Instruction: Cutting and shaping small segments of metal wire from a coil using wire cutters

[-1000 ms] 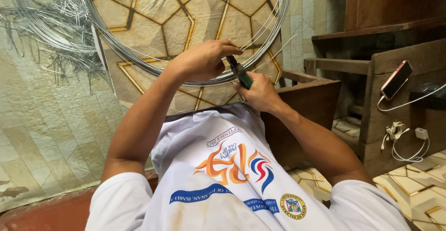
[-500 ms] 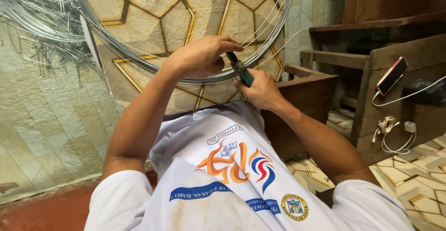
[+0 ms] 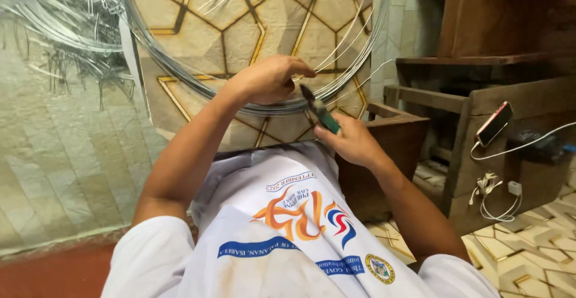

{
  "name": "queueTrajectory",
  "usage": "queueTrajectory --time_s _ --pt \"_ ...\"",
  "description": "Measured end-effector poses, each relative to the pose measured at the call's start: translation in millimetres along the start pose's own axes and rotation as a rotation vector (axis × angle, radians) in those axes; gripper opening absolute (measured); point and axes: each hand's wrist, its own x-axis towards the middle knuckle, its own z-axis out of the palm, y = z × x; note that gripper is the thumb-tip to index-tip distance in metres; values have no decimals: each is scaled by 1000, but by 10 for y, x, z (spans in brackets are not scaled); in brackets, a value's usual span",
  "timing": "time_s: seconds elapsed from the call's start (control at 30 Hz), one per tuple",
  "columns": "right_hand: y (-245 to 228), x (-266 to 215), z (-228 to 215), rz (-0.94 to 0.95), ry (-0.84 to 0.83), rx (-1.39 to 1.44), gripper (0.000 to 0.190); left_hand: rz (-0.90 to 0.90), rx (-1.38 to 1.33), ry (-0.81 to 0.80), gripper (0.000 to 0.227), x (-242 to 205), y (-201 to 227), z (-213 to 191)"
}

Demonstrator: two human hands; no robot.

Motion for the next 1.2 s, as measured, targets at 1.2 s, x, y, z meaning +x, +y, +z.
queueTrajectory --time_s 1.2 --pt "43 885 -163 -1086 467 -432 16 -36 250 134 56 -211 314 281"
